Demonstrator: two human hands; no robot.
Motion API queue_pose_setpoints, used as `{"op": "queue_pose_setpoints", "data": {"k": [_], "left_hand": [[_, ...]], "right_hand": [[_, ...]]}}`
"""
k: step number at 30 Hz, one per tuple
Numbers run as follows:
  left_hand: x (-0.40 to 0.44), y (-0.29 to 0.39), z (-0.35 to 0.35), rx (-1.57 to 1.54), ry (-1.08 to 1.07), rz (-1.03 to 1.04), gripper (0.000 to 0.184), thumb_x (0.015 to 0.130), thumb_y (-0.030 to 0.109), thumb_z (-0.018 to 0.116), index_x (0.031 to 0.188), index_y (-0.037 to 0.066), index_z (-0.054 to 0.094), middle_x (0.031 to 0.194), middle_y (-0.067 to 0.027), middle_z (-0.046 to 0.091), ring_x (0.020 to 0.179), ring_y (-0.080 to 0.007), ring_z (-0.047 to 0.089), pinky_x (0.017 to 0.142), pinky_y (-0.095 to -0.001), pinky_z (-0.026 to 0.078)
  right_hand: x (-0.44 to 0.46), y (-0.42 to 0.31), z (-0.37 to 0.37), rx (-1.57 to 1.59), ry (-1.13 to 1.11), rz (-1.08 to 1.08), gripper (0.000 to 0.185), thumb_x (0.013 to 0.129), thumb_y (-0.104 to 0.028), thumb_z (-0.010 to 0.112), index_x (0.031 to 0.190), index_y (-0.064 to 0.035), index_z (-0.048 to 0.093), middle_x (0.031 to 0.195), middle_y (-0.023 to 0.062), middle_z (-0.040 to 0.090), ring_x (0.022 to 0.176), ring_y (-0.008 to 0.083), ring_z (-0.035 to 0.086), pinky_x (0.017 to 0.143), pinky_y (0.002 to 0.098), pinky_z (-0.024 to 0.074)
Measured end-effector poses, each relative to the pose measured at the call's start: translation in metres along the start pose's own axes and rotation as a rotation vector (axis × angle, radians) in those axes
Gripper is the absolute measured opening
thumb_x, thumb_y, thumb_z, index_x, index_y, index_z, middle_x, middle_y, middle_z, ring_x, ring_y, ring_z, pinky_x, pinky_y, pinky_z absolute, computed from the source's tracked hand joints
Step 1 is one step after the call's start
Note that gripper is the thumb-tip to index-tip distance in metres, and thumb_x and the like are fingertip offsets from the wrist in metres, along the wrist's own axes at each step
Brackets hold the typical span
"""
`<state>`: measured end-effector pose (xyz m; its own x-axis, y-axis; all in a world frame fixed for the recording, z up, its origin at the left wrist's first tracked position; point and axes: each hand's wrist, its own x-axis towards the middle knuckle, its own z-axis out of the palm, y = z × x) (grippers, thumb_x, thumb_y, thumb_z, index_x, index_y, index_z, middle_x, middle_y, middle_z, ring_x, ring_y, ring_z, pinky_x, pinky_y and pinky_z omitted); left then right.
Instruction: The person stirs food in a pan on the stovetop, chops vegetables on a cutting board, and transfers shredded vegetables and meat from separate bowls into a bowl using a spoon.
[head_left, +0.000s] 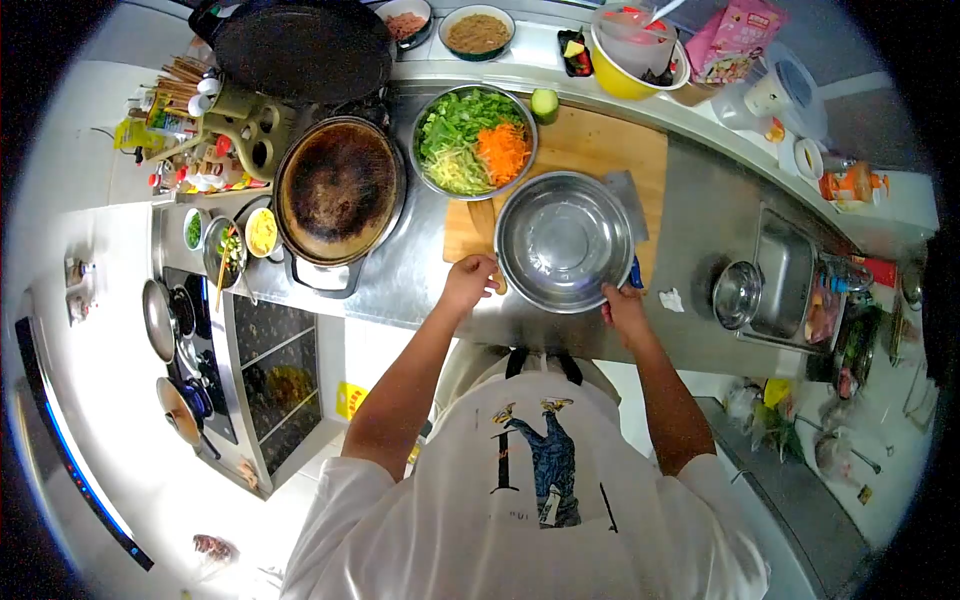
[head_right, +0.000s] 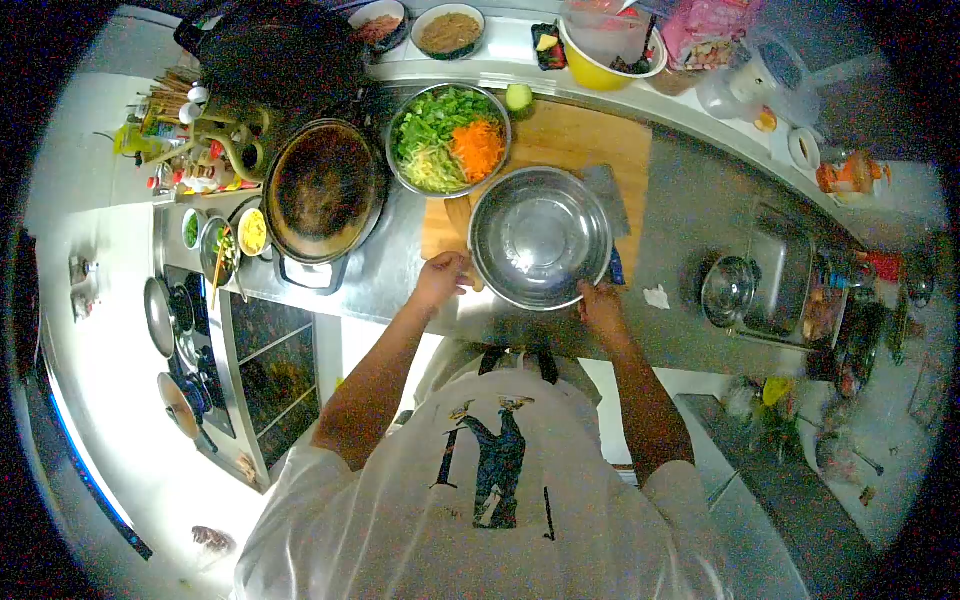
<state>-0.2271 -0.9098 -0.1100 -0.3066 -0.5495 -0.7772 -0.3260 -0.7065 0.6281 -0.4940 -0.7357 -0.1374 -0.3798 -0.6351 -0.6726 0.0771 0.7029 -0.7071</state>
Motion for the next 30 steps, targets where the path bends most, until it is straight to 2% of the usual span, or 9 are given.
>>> {"op": "queue_pose_setpoints", "data": {"k": [1,4,8,11,17,19,23,26,30], "left_hand": [[-0.001,-0.002,0.000,-0.003,0.001,0.001,0.026,0.096,0.028,0.050,0.107,0.006,0.059,0.095,-0.0057,0.065,0.077,-0.0176,0.066,0.062,-0.0283,0.053],[-0.002,-0.005,0.001,0.065,-0.032,0.004,0.019,0.095,0.021,0.050,0.099,0.004,0.058,0.095,-0.0067,0.065,0.075,-0.0166,0.067,0.063,-0.0281,0.053],[-0.004,-0.009,0.000,0.096,-0.057,0.035,0.016,0.093,0.015,0.050,0.101,0.004,0.058,0.094,-0.0073,0.065,0.073,-0.0172,0.067,0.062,-0.0283,0.053],[-0.003,-0.009,-0.001,0.032,-0.068,0.024,0.016,0.091,0.011,0.051,0.103,0.003,0.057,0.094,-0.0082,0.066,0.070,-0.0174,0.066,0.059,-0.0287,0.054],[0.002,-0.022,-0.015,0.023,-0.046,0.065,0.026,0.084,-0.005,0.047,0.108,0.002,0.054,0.097,-0.0122,0.065,0.068,-0.0191,0.065,0.055,-0.0290,0.054],[0.003,-0.027,-0.020,-0.165,-0.008,0.125,0.031,0.080,-0.011,0.045,0.108,0.000,0.054,0.098,-0.0137,0.064,0.071,-0.0209,0.065,0.055,-0.0289,0.055],[0.000,-0.030,-0.034,-0.097,0.068,0.173,0.025,0.080,-0.010,0.046,0.100,0.000,0.057,0.098,-0.0113,0.064,0.075,-0.0198,0.064,0.055,-0.0266,0.053],[0.005,-0.032,-0.044,0.019,0.060,0.139,0.023,0.082,-0.005,0.048,0.101,0.002,0.058,0.096,-0.0090,0.064,0.075,-0.0173,0.063,0.058,-0.0257,0.050],[0.012,-0.024,-0.046,0.002,0.079,0.179,0.019,0.087,0.003,0.050,0.104,0.003,0.059,0.095,-0.0073,0.064,0.074,-0.0154,0.062,0.063,-0.0263,0.049]], "right_hand": [[0.001,-0.004,0.001,0.084,0.024,0.115,0.026,0.089,-0.027,0.057,0.071,-0.0090,0.053,0.052,0.0010,0.049,0.040,0.0115,0.044,0.037,0.0274,0.0347],[0.000,-0.011,0.003,0.135,0.043,0.169,0.028,0.088,-0.029,0.058,0.070,-0.0091,0.053,0.052,0.0011,0.049,0.041,0.0119,0.045,0.037,0.0278,0.0351],[-0.006,-0.017,-0.001,0.114,-0.019,0.169,0.032,0.088,-0.035,0.061,0.069,-0.0097,0.053,0.054,0.0012,0.050,0.042,0.0118,0.046,0.038,0.0270,0.0354],[-0.007,-0.017,-0.001,0.130,-0.001,0.239,0.036,0.091,-0.041,0.057,0.077,-0.0078,0.053,0.058,0.0019,0.052,0.045,0.0122,0.047,0.039,0.0275,0.0372],[-0.017,-0.016,-0.004,0.167,-0.042,0.217,0.037,0.091,-0.047,0.055,0.082,-0.0103,0.053,0.058,0.0005,0.050,0.045,0.0113,0.045,0.039,0.0270,0.0354],[-0.020,-0.017,-0.002,0.178,0.010,0.196,0.039,0.088,-0.049,0.059,0.076,-0.0127,0.051,0.057,-0.0008,0.050,0.045,0.0103,0.046,0.041,0.0253,0.0360],[-0.019,-0.016,-0.006,0.091,-0.009,0.255,0.037,0.088,-0.048,0.059,0.079,-0.0136,0.050,0.058,-0.0009,0.049,0.046,0.0103,0.047,0.042,0.0250,0.0369],[-0.021,-0.023,-0.002,0.179,0.020,0.207,0.036,0.089,-0.048,0.058,0.081,-0.0141,0.050,0.058,-0.0008,0.049,0.045,0.0107,0.046,0.042,0.0257,0.0376],[-0.021,-0.029,-0.002,0.186,0.037,0.188,0.038,0.092,-0.045,0.055,0.078,-0.0093,0.051,0.054,0.0004,0.046,0.043,0.0108,0.044,0.040,0.0280,0.0340]]}}
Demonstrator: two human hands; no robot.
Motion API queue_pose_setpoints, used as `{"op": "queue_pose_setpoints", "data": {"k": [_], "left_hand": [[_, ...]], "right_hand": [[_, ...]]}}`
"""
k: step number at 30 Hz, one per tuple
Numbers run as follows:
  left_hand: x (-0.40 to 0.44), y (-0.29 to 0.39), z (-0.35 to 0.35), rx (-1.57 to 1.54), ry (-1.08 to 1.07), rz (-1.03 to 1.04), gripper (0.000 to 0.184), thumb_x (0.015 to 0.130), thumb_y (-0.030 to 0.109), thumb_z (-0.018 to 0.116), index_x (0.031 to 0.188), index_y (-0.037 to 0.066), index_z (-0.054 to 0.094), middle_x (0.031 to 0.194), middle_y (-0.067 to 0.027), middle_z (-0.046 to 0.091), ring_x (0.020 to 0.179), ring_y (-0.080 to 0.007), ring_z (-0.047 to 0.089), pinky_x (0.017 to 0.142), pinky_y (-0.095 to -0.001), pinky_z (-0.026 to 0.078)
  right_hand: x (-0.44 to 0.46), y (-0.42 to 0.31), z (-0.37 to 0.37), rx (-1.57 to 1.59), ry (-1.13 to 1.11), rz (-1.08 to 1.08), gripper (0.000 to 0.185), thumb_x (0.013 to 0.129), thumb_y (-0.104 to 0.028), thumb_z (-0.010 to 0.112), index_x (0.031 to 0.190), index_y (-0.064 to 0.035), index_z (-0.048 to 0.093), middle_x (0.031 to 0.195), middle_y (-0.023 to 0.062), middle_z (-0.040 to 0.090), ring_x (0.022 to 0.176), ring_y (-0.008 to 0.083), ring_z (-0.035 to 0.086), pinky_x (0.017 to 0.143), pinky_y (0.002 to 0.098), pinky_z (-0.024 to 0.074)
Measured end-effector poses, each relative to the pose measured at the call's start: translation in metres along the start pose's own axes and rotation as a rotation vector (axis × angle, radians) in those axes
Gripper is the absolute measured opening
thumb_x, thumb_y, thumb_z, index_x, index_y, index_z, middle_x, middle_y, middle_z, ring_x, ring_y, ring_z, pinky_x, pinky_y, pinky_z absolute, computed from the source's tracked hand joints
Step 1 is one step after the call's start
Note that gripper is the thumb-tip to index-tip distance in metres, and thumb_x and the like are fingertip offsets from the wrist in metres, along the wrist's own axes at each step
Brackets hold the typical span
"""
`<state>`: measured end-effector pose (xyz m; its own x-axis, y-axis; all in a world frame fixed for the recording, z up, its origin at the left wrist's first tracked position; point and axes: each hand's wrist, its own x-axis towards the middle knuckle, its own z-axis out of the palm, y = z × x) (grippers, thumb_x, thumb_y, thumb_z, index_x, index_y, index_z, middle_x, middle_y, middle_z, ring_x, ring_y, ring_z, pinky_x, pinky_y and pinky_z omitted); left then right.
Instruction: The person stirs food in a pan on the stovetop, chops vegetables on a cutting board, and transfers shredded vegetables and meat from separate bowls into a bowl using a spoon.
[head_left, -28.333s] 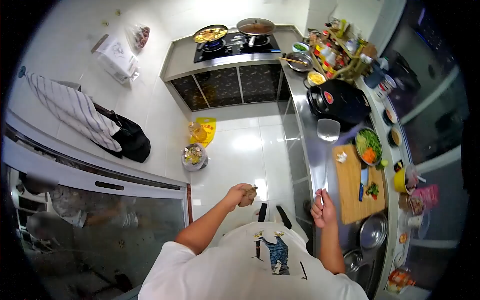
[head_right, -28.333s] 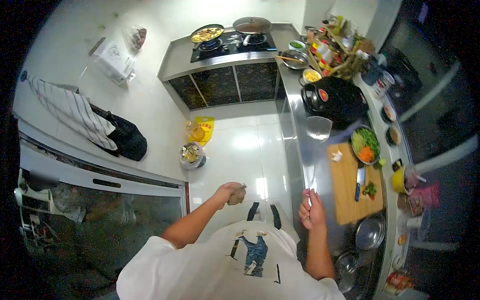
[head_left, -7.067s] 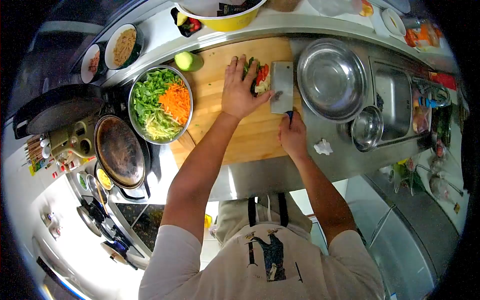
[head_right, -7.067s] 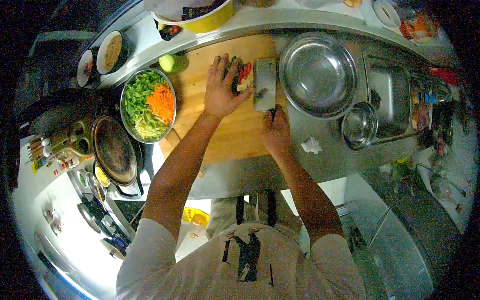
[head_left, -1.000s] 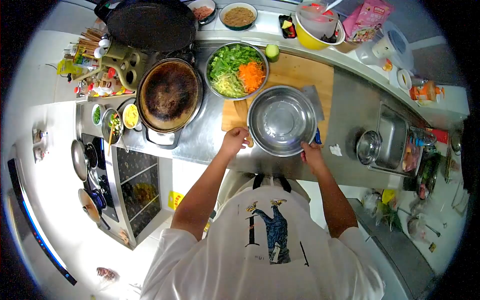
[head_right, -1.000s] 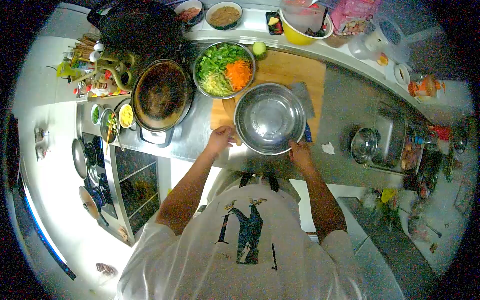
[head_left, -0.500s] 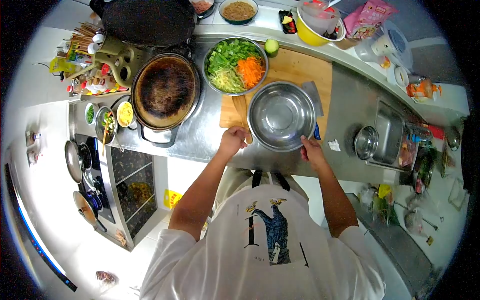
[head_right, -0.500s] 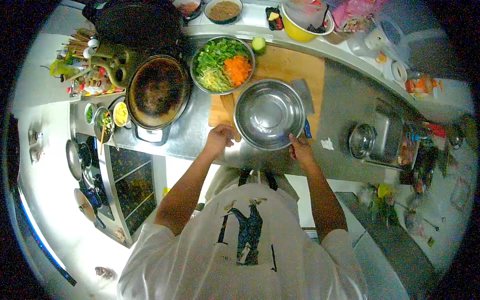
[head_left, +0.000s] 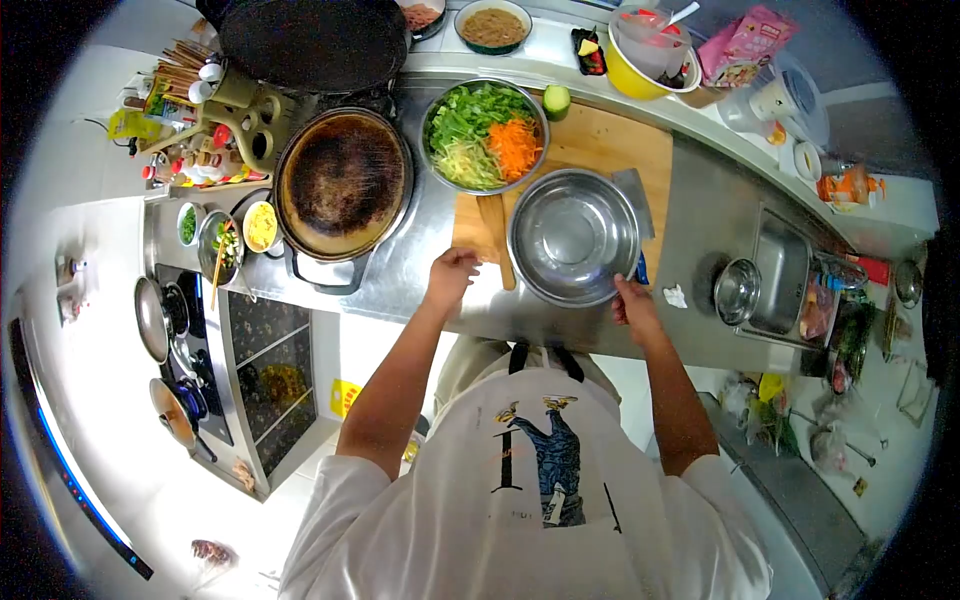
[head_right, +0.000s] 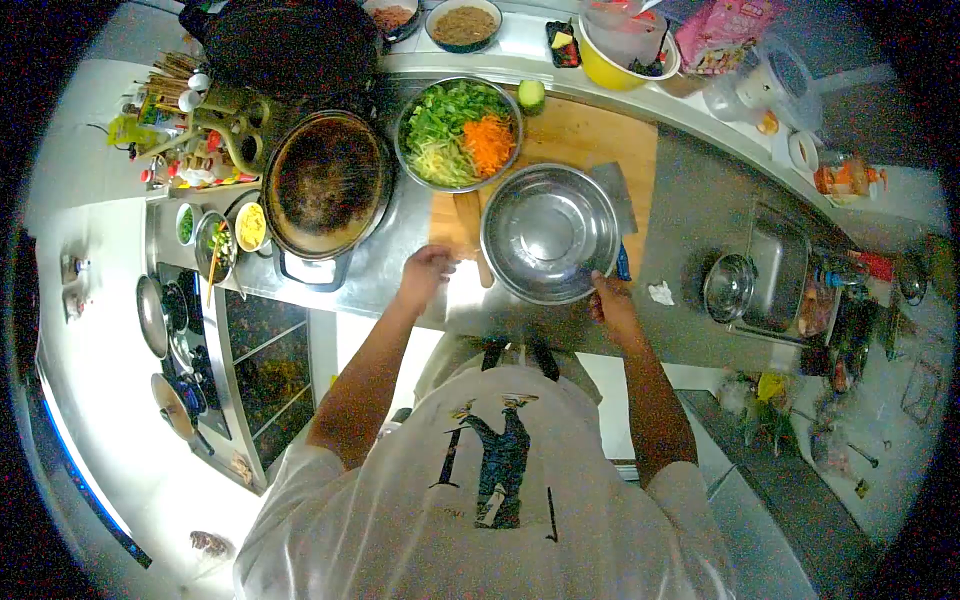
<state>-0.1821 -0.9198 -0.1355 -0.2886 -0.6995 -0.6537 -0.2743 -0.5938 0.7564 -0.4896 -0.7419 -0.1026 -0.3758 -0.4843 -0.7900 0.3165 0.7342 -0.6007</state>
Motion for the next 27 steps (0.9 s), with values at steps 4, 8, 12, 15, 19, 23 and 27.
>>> {"op": "queue_pose_setpoints", "data": {"k": [4,8,12,15,19,23,27], "left_hand": [[0.014,0.049,0.004,-0.207,0.038,-0.119,0.025,0.094,0.019,0.048,0.110,0.001,0.056,0.097,-0.0093,0.065,0.073,-0.0168,0.061,0.067,-0.0292,0.050],[0.043,0.081,0.003,-0.365,-0.038,-0.098,0.025,0.094,0.023,0.046,0.098,0.001,0.056,0.089,-0.0114,0.064,0.072,-0.0178,0.061,0.070,-0.0310,0.053],[0.083,0.084,-0.002,-0.360,-0.073,-0.128,0.026,0.094,0.023,0.047,0.104,-0.001,0.054,0.090,-0.0122,0.062,0.075,-0.0211,0.063,0.072,-0.0325,0.054],[0.096,0.086,-0.005,-0.346,-0.065,-0.148,0.027,0.094,0.021,0.047,0.105,-0.002,0.054,0.090,-0.0130,0.062,0.077,-0.0226,0.065,0.072,-0.0338,0.055],[0.096,0.095,-0.008,-0.304,-0.111,-0.178,0.028,0.094,0.017,0.046,0.112,-0.004,0.051,0.098,-0.0163,0.062,0.082,-0.0245,0.066,0.073,-0.0328,0.056],[0.105,0.091,-0.011,-0.308,-0.134,-0.162,0.028,0.094,0.016,0.045,0.112,-0.005,0.051,0.099,-0.0163,0.062,0.083,-0.0252,0.065,0.074,-0.0329,0.056],[0.098,0.100,-0.005,-0.354,-0.130,-0.160,0.027,0.093,0.012,0.045,0.113,-0.005,0.051,0.099,-0.0163,0.062,0.082,-0.0257,0.064,0.074,-0.0332,0.057]], "right_hand": [[0.004,0.005,-0.006,-0.061,-0.070,-0.025,0.037,0.088,-0.049,0.058,0.082,-0.0128,0.052,0.059,-0.0004,0.050,0.043,0.0116,0.044,0.042,0.0261,0.0386],[-0.003,0.001,0.001,-0.139,0.008,0.000,0.039,0.088,-0.050,0.057,0.080,-0.0119,0.053,0.060,-0.0001,0.052,0.044,0.0114,0.046,0.042,0.0259,0.0386],[0.002,0.011,0.006,-0.092,-0.101,0.113,0.043,0.088,-0.051,0.057,0.076,-0.0104,0.054,0.064,0.0009,0.057,0.052,0.0107,0.052,0.047,0.0259,0.0435],[0.004,0.017,0.016,-0.039,-0.098,0.159,0.044,0.088,-0.052,0.057,0.077,-0.0094,0.056,0.066,0.0014,0.059,0.054,0.0108,0.055,0.050,0.0259,0.0463],[0.001,0.023,0.021,0.084,-0.125,0.138,0.043,0.087,-0.051,0.058,0.083,-0.0084,0.060,0.067,0.0018,0.060,0.055,0.0115,0.056,0.052,0.0266,0.0480],[-0.002,0.022,0.030,0.149,-0.026,0.166,0.039,0.093,-0.043,0.053,0.087,-0.0056,0.058,0.065,0.0039,0.057,0.053,0.0132,0.054,0.048,0.0265,0.0460],[-0.006,0.025,0.029,0.196,-0.116,0.124,0.039,0.093,-0.043,0.053,0.090,-0.0051,0.058,0.066,0.0042,0.056,0.051,0.0133,0.053,0.050,0.0263,0.0480]]}}
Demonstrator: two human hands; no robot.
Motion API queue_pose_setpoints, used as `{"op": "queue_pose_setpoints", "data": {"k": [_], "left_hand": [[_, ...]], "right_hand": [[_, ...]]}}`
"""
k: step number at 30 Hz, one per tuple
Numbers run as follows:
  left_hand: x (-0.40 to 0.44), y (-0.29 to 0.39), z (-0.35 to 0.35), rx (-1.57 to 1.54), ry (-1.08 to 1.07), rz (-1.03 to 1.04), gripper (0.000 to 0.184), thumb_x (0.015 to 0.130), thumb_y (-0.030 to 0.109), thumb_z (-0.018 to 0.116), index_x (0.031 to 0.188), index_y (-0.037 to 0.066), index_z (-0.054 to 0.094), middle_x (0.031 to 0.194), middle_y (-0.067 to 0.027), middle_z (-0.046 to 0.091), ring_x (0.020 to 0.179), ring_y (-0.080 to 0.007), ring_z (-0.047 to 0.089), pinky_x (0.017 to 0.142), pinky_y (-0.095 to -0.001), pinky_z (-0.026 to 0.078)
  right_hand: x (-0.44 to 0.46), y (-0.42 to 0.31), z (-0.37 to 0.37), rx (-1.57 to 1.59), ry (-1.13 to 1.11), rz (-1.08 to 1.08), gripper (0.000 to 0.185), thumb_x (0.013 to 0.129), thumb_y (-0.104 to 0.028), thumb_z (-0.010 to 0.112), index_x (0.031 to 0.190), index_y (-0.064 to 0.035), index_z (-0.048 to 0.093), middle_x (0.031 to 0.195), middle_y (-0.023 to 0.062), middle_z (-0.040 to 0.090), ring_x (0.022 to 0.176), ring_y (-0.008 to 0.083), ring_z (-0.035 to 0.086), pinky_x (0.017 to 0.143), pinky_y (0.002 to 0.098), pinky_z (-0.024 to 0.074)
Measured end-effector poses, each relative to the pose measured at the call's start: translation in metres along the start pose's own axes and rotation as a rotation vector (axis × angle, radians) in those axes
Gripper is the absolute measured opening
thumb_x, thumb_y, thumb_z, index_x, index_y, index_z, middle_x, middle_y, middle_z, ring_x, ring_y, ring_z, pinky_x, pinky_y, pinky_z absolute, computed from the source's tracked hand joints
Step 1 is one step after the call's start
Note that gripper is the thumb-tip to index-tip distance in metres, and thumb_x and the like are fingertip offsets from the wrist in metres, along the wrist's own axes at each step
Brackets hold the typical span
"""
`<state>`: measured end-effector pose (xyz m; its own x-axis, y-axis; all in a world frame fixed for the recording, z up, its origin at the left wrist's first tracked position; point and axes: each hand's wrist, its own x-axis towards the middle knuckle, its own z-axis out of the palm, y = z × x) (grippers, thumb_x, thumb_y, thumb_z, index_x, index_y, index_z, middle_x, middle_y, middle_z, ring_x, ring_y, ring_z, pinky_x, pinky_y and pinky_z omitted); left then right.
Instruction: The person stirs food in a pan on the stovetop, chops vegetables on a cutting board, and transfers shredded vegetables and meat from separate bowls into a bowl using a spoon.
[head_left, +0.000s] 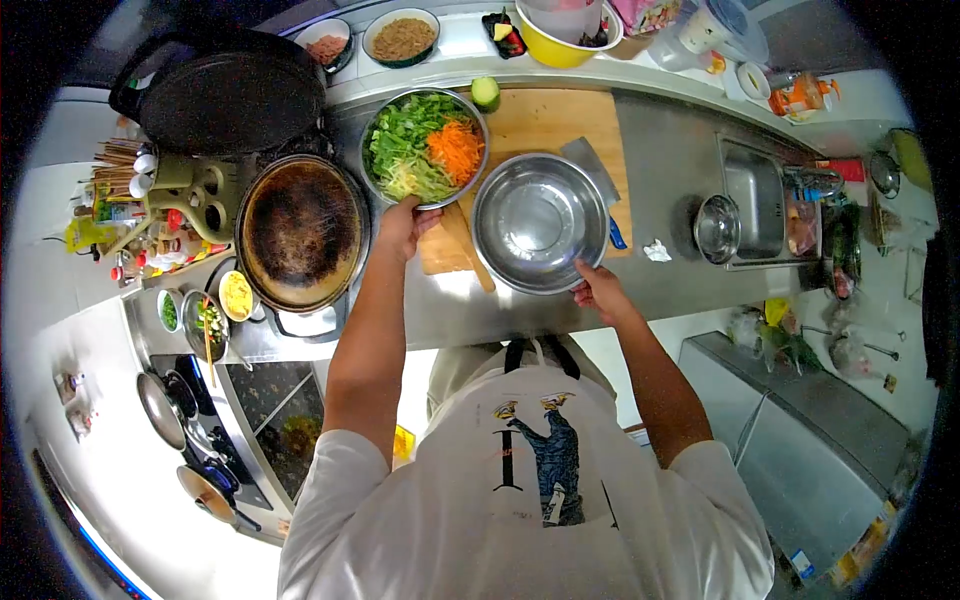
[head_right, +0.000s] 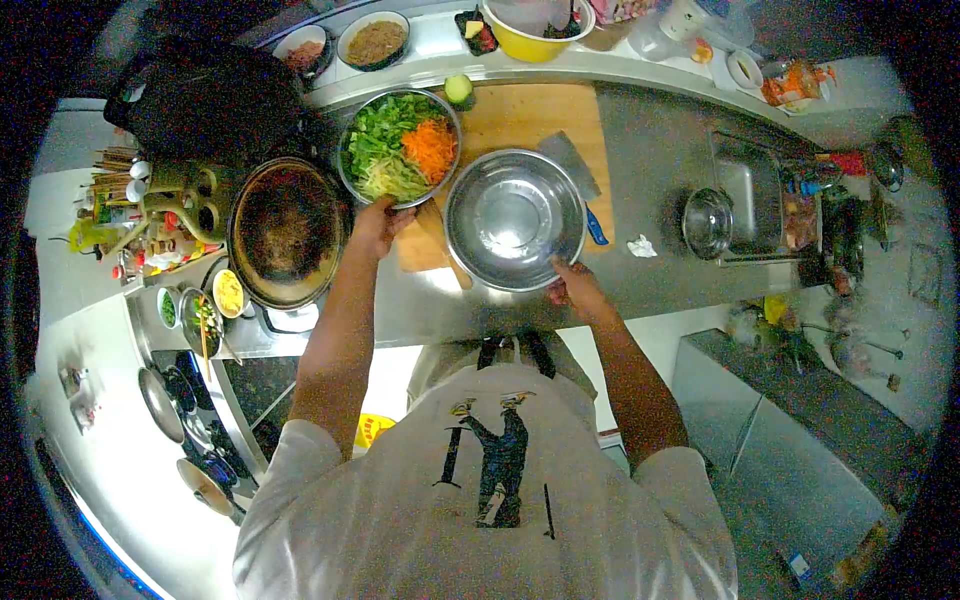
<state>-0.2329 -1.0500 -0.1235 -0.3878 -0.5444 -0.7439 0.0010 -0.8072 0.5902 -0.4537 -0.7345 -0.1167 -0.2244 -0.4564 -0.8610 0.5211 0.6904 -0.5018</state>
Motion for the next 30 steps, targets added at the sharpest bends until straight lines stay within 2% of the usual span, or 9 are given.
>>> {"op": "queue_pose_setpoints", "data": {"k": [9,12,14,15,17,19,21,24,30], "left_hand": [[-0.011,0.000,-0.004,-0.033,0.034,0.028,0.024,0.090,0.006,0.044,0.109,-0.009,0.050,0.095,-0.0184,0.062,0.078,-0.0273,0.065,0.069,-0.0335,0.058],[-0.031,0.001,-0.006,0.001,0.063,0.046,0.030,0.089,0.010,0.048,0.116,-0.003,0.048,0.101,-0.0171,0.061,0.075,-0.0268,0.064,0.069,-0.0346,0.057],[-0.052,0.005,-0.004,-0.006,0.009,0.068,0.032,0.089,0.010,0.048,0.118,-0.003,0.046,0.100,-0.0182,0.061,0.075,-0.0270,0.064,0.069,-0.0358,0.057],[-0.060,0.005,-0.006,0.015,0.017,0.065,0.032,0.089,0.010,0.049,0.118,-0.004,0.045,0.102,-0.0188,0.061,0.074,-0.0263,0.065,0.067,-0.0347,0.058],[-0.083,0.003,-0.002,0.044,0.034,0.086,0.032,0.090,0.010,0.049,0.118,-0.004,0.045,0.101,-0.0184,0.061,0.073,-0.0257,0.065,0.066,-0.0336,0.058],[-0.100,-0.001,0.005,0.067,0.049,0.095,0.029,0.091,0.012,0.049,0.114,-0.006,0.048,0.099,-0.0180,0.063,0.071,-0.0242,0.066,0.065,-0.0314,0.058],[-0.114,-0.007,0.011,0.062,0.053,0.102,0.027,0.090,0.012,0.048,0.108,-0.008,0.051,0.095,-0.0185,0.064,0.072,-0.0244,0.067,0.064,-0.0308,0.058],[-0.128,-0.014,0.018,0.069,0.057,0.083,0.027,0.088,0.011,0.048,0.102,-0.011,0.054,0.090,-0.0188,0.066,0.072,-0.0247,0.067,0.063,-0.0305,0.058],[-0.138,-0.032,0.023,0.099,0.004,0.106,0.026,0.093,0.012,0.046,0.108,-0.010,0.050,0.092,-0.0195,0.065,0.075,-0.0270,0.067,0.064,-0.0337,0.058]], "right_hand": [[-0.024,-0.006,0.000,0.065,0.229,-0.117,0.038,0.091,-0.048,0.054,0.094,-0.0102,0.055,0.074,0.0008,0.058,0.051,0.0116,0.053,0.049,0.0268,0.0459],[-0.021,-0.012,-0.008,-0.025,0.491,-0.221,0.027,0.093,-0.037,0.055,0.095,-0.0104,0.055,0.074,-0.0004,0.055,0.054,0.0085,0.051,0.052,0.0235,0.0441],[-0.025,-0.030,-0.002,-0.337,0.564,-0.710,0.024,0.092,-0.028,0.059,0.099,-0.0047,0.058,0.087,0.0041,0.060,0.072,0.0126,0.055,0.066,0.0291,0.0478],[-0.029,-0.042,0.010,-0.422,0.478,-0.838,0.016,0.091,-0.015,0.059,0.104,-0.0048,0.058,0.091,0.0044,0.061,0.080,0.0120,0.056,0.070,0.0279,0.0473],[-0.051,-0.089,0.067,-0.525,0.337,-1.017,0.016,0.090,-0.012,0.059,0.105,-0.0070,0.061,0.084,0.0020,0.057,0.074,0.0099,0.051,0.063,0.0229,0.0438],[-0.053,-0.125,0.106,-0.862,0.280,-1.184,0.030,0.085,-0.014,0.063,0.115,-0.0084,0.059,0.096,0.0078,0.059,0.081,0.0188,0.057,0.070,0.0290,0.0480],[-0.054,-0.148,0.144,-1.167,0.325,-1.144,0.047,0.079,-0.017,0.066,0.123,-0.0107,0.054,0.108,0.0156,0.055,0.090,0.0301,0.059,0.076,0.0366,0.0494],[-0.050,-0.156,0.165,-1.461,0.311,-1.054,0.058,0.075,-0.021,0.068,0.129,-0.0130,0.048,0.113,0.0194,0.050,0.098,0.0357,0.056,0.079,0.0424,0.0488],[-0.027,-0.151,0.155,-1.530,0.199,-0.913,0.057,0.073,-0.015,0.069,0.126,-0.0124,0.049,0.109,0.0201,0.051,0.101,0.0356,0.055,0.083,0.0415,0.0479]]}}
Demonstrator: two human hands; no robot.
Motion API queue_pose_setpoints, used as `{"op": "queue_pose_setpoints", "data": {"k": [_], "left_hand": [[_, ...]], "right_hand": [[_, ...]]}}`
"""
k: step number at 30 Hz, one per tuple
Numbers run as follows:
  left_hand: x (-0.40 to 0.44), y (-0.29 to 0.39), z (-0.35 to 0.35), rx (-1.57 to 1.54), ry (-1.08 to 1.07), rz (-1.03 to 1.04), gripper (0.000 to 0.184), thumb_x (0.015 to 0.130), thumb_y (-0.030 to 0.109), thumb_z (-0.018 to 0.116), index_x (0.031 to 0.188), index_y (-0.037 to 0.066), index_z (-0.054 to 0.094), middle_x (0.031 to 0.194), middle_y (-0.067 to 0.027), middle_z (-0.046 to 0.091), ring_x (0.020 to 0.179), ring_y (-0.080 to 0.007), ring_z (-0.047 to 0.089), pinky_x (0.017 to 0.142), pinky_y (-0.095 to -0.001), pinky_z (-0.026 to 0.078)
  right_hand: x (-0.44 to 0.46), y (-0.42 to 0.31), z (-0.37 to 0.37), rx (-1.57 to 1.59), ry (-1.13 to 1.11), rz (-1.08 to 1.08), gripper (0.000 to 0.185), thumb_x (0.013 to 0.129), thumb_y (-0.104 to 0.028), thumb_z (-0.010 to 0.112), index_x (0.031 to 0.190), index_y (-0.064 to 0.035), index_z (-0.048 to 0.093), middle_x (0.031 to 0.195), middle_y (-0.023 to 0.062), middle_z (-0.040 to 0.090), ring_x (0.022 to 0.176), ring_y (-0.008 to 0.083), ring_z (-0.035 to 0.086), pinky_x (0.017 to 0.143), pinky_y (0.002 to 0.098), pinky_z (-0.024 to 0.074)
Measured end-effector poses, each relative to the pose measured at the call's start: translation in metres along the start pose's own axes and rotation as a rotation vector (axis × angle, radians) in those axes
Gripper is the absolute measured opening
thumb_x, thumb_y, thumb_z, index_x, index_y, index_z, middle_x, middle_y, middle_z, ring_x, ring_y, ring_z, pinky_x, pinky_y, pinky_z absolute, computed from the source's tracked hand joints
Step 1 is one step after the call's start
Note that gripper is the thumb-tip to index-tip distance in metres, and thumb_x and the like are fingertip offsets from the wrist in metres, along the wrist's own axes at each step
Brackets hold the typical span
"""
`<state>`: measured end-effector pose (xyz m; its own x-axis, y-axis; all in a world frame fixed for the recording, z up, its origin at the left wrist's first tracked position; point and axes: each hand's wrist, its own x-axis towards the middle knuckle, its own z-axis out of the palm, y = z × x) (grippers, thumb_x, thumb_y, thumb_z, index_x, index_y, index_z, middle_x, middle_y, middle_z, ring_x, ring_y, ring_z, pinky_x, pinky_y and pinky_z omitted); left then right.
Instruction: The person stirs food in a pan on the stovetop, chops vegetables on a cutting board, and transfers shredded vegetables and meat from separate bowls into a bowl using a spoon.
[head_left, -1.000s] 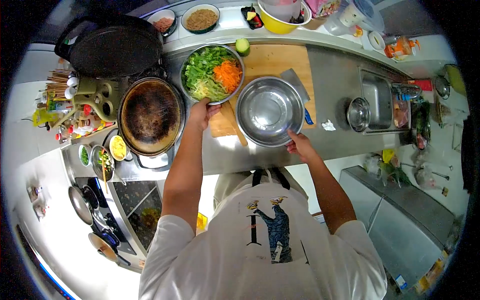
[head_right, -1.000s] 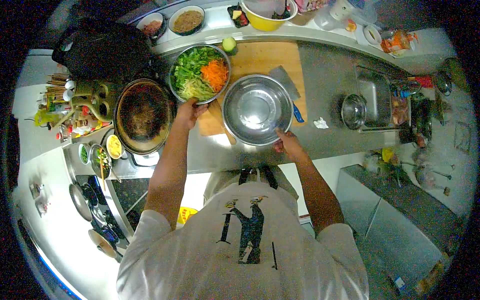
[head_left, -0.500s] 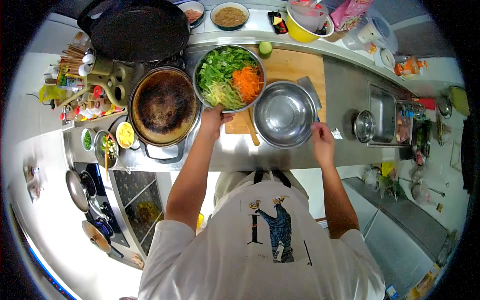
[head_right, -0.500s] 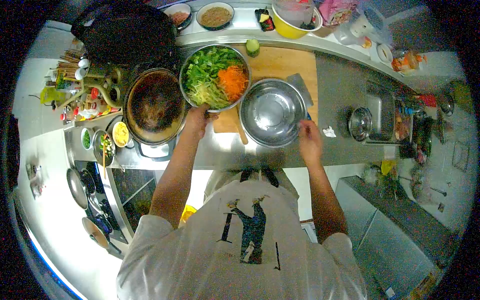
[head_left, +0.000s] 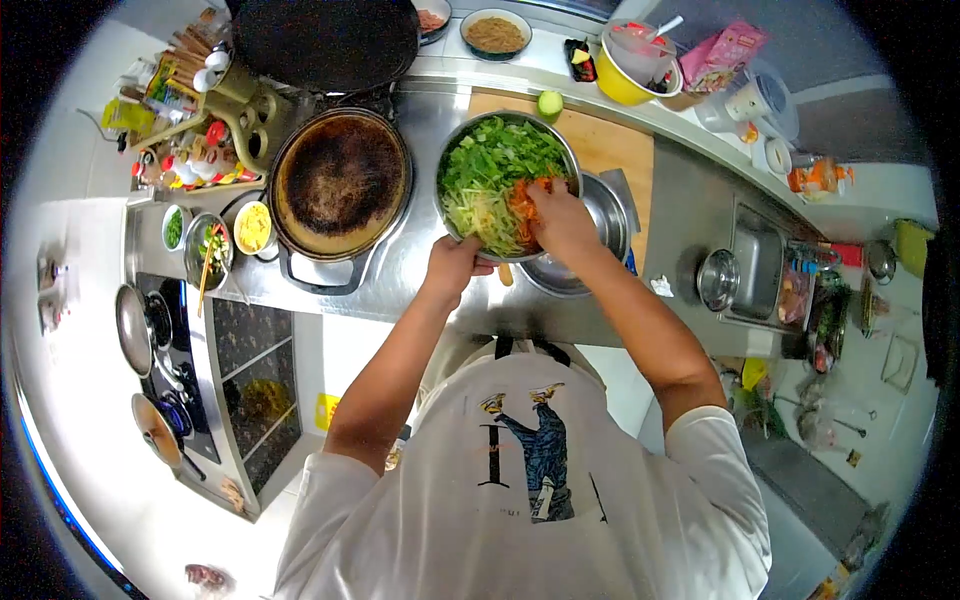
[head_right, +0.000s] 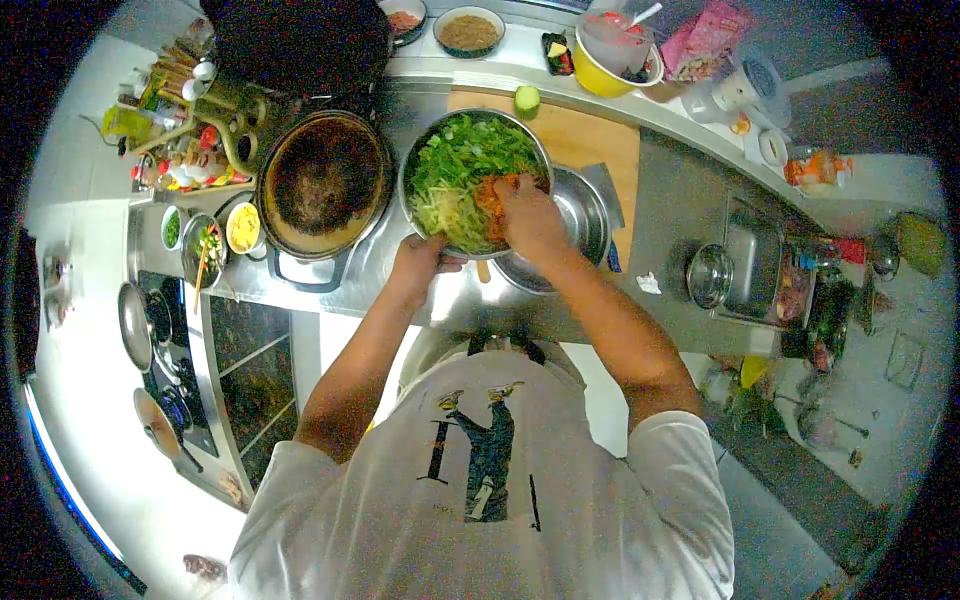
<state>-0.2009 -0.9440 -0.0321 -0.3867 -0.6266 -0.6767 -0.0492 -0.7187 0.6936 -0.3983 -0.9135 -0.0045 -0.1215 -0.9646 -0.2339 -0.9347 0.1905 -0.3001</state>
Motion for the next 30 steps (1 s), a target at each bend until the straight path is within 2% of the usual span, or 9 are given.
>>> {"op": "queue_pose_setpoints", "data": {"k": [6,8,10,12,18,22,25,27,30], "left_hand": [[-0.014,0.001,0.013,0.004,-0.007,-0.047,0.028,0.095,0.013,0.046,0.109,-0.011,0.049,0.091,-0.0207,0.065,0.075,-0.0274,0.067,0.065,-0.0358,0.058],[-0.017,-0.001,0.020,-0.014,-0.020,-0.041,0.029,0.094,0.013,0.046,0.109,-0.011,0.048,0.091,-0.0213,0.065,0.074,-0.0272,0.067,0.065,-0.0360,0.058],[-0.019,-0.001,0.023,-0.004,-0.013,-0.049,0.029,0.093,0.013,0.047,0.109,-0.012,0.049,0.091,-0.0222,0.065,0.074,-0.0266,0.067,0.065,-0.0353,0.058],[-0.017,-0.005,0.024,-0.007,-0.015,-0.046,0.029,0.093,0.012,0.047,0.108,-0.012,0.049,0.092,-0.0222,0.065,0.074,-0.0264,0.067,0.066,-0.0344,0.058],[-0.021,-0.008,0.021,0.000,0.078,-0.036,0.029,0.089,0.012,0.050,0.106,-0.012,0.050,0.094,-0.0217,0.065,0.075,-0.0256,0.068,0.065,-0.0312,0.058],[-0.015,-0.019,0.006,-0.036,0.146,-0.020,0.030,0.087,0.012,0.051,0.104,-0.013,0.051,0.095,-0.0209,0.065,0.075,-0.0255,0.068,0.064,-0.0295,0.058],[-0.017,-0.022,-0.004,-0.049,0.183,-0.016,0.031,0.087,0.012,0.051,0.105,-0.013,0.051,0.095,-0.0204,0.065,0.075,-0.0261,0.067,0.066,-0.0312,0.058],[-0.018,-0.020,-0.006,-0.062,0.224,-0.036,0.031,0.088,0.013,0.050,0.107,-0.012,0.051,0.097,-0.0199,0.064,0.075,-0.0270,0.067,0.067,-0.0329,0.058],[-0.025,-0.017,-0.004,-0.099,0.268,-0.007,0.027,0.088,0.012,0.051,0.101,-0.012,0.050,0.092,-0.0196,0.064,0.073,-0.0251,0.067,0.064,-0.0306,0.058]], "right_hand": [[-0.004,0.044,-0.005,0.408,0.122,-0.079,0.040,0.074,-0.010,0.068,0.112,-0.0050,0.056,0.106,0.0155,0.058,0.089,0.0287,0.059,0.081,0.0327,0.0468],[-0.006,0.048,-0.017,0.628,0.051,0.068,0.039,0.075,-0.015,0.071,0.111,-0.0080,0.057,0.106,0.0152,0.062,0.098,0.0300,0.061,0.084,0.0366,0.0491],[-0.011,0.045,-0.033,0.863,-0.073,0.242,0.036,0.079,-0.011,0.069,0.112,-0.0078,0.056,0.108,0.0097,0.064,0.097,0.0232,0.061,0.082,0.0319,0.0496],[-0.010,0.048,-0.037,1.383,-0.190,0.473,0.037,0.081,-0.004,0.066,0.115,-0.0086,0.055,0.106,0.0059,0.063,0.095,0.0203,0.061,0.079,0.0308,0.0507],[-0.021,0.075,-0.030,1.848,-0.241,0.336,0.040,0.081,-0.004,0.064,0.119,-0.0086,0.052,0.105,0.0058,0.063,0.091,0.0188,0.061,0.074,0.0314,0.0512],[-0.041,0.084,-0.039,1.759,-0.122,0.402,0.036,0.084,-0.005,0.062,0.119,-0.0072,0.051,0.105,0.0082,0.061,0.083,0.0171,0.060,0.070,0.0294,0.0496],[-0.048,0.097,-0.017,1.484,-0.165,0.432,0.030,0.082,-0.008,0.064,0.112,-0.0073,0.060,0.106,0.0078,0.063,0.092,0.0178,0.060,0.073,0.0302,0.0503],[-0.049,0.118,0.037,1.061,-0.025,0.291,0.025,0.084,-0.010,0.063,0.108,-0.0059,0.062,0.104,0.0084,0.063,0.088,0.0166,0.060,0.071,0.0289,0.0503],[-0.050,0.141,0.067,0.848,0.075,0.388,0.023,0.087,-0.013,0.061,0.108,-0.0049,0.061,0.099,0.0073,0.064,0.081,0.0147,0.061,0.068,0.0280,0.0508]]}}
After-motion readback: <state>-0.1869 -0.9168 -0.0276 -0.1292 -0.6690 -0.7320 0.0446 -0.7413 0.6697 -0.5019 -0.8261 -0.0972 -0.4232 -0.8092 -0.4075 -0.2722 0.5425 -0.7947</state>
